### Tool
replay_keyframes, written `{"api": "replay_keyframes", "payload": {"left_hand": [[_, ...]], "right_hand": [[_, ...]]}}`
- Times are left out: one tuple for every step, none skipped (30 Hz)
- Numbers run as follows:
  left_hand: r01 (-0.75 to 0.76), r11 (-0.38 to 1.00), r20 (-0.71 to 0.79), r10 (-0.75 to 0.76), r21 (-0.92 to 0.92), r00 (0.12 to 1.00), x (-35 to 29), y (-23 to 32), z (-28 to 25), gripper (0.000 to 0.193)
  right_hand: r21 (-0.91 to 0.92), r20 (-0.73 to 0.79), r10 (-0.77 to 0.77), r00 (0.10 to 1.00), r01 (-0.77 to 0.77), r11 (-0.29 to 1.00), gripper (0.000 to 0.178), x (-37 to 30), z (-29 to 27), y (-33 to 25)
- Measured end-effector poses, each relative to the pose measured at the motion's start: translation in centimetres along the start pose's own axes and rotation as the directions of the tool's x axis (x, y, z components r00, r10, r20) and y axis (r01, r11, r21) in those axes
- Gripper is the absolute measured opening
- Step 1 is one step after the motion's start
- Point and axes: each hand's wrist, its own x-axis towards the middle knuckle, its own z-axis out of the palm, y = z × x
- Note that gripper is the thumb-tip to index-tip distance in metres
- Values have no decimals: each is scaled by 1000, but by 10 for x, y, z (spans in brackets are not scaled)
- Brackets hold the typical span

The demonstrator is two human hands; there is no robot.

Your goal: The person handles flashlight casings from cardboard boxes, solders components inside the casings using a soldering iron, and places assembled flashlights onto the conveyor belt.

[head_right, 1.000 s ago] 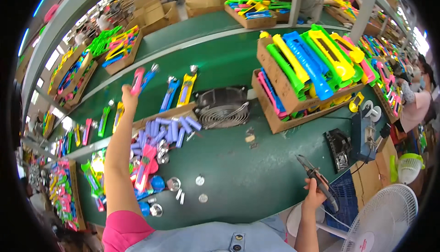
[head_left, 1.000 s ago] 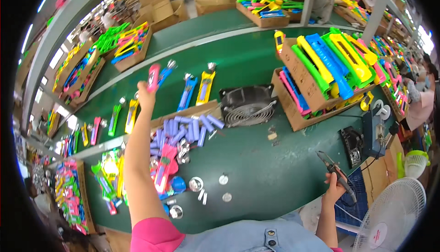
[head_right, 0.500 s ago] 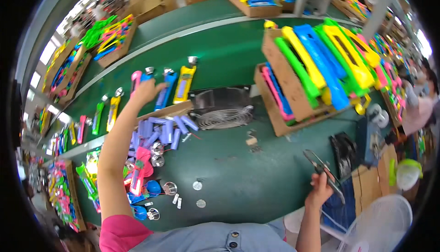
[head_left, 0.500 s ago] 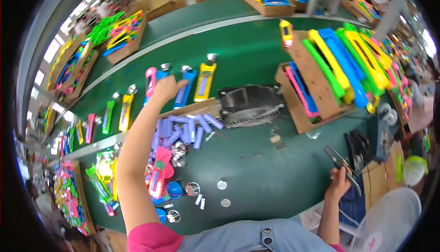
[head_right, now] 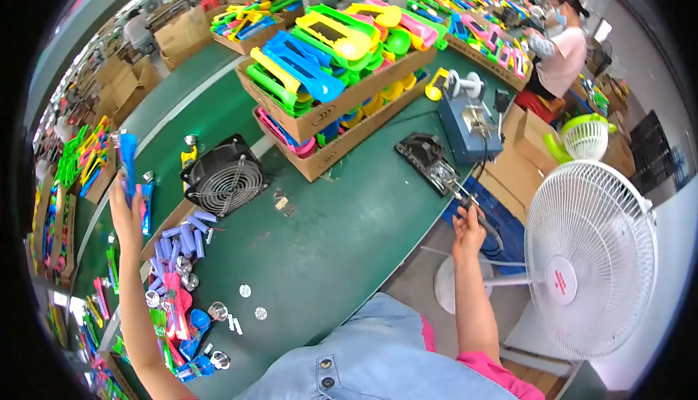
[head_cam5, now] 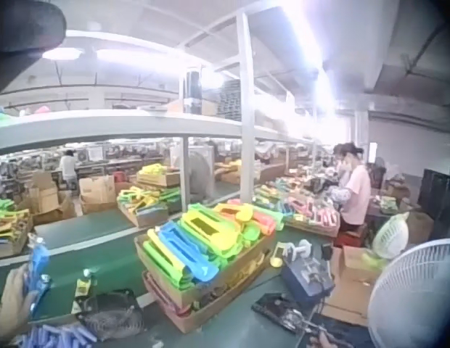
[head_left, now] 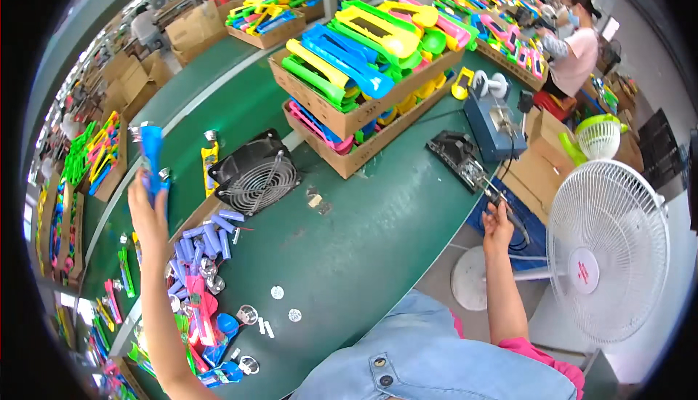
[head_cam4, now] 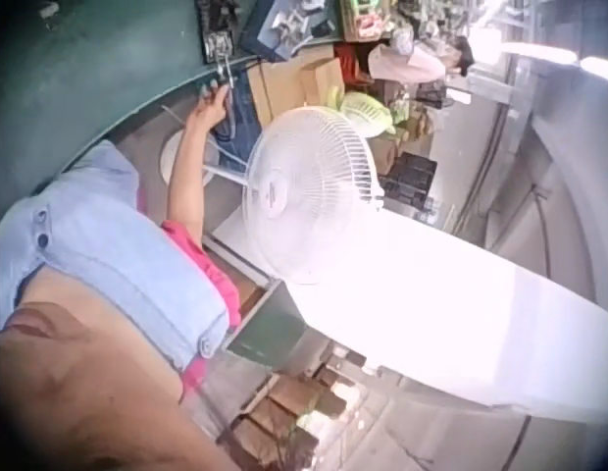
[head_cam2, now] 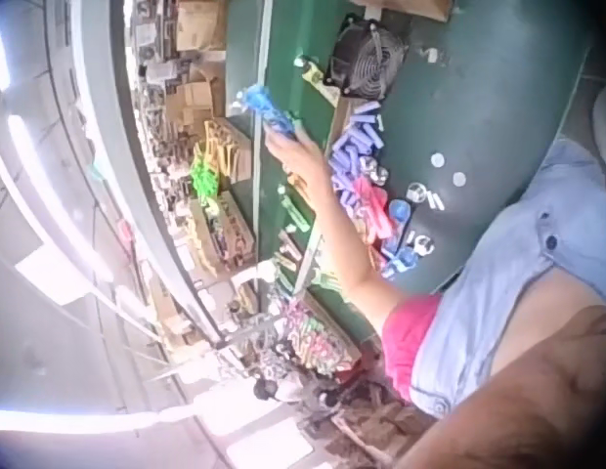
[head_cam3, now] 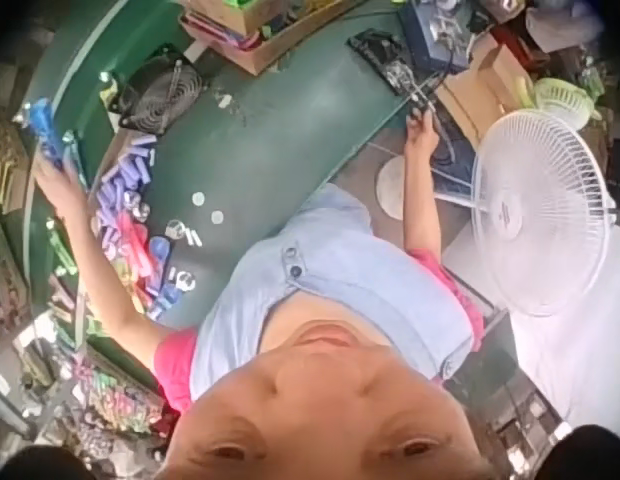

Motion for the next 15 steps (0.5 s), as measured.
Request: {"api": "replay_keyframes", "payload": {"left_hand": [[-78,997,33,79,-19,996,-12,23,-20,59],[-182,983,75,182,2,981,-27,50,-36,65],[-243,969,163,234,33,958,-46,73,-48,68],[-410,903,168,388,128,906,-65,99,-64,70],[-325,945,442,306,-34,843,-90,109,-67,66],[-103,994,821,89,-37,564,-94,138,-75,59],[-259,958,670,274,-125,690,-124,148,-73,58],[-417,894,480,442,-165,758,-166,153,-66,56],[-419,898,502,427,-136,752,-192,159,-60,58],[-426,898,527,418,-114,740,-211,165,-53,61],[-416,903,540,403,-105,739,-228,169,-46,61],[-296,947,578,312,-125,755,-243,174,-42,64],[-161,978,618,207,-131,759,-254,179,-43,67],[-143,983,632,184,-115,753,-249,187,-49,67],[-48,993,607,103,-107,788,-237,195,-59,70]], "right_hand": [[-3,35,-29,999,29,1000,24,1,0,-1],[-5,22,-75,997,75,997,23,-4,9,-8],[54,85,-141,986,136,989,23,-8,18,-17],[120,152,-195,969,178,977,23,-14,32,-26],[127,165,-270,948,252,960,23,-27,60,-41],[52,245,-344,906,343,938,24,-30,79,-50],[-8,326,-408,853,434,901,24,-32,98,-61],[-5,380,-423,823,459,889,24,-40,128,-70],[71,483,-506,714,544,836,23,-39,155,-74],[67,523,-559,643,623,779,23,-42,183,-81],[112,546,-641,539,712,693,24,-37,211,-81],[170,589,-653,475,718,675,28,-31,239,-82],[113,606,-711,358,846,522,33,-31,265,-83],[54,626,-745,231,940,337,38,-28,289,-82],[-33,643,-738,206,970,242,44,-7,309,-77]]}}
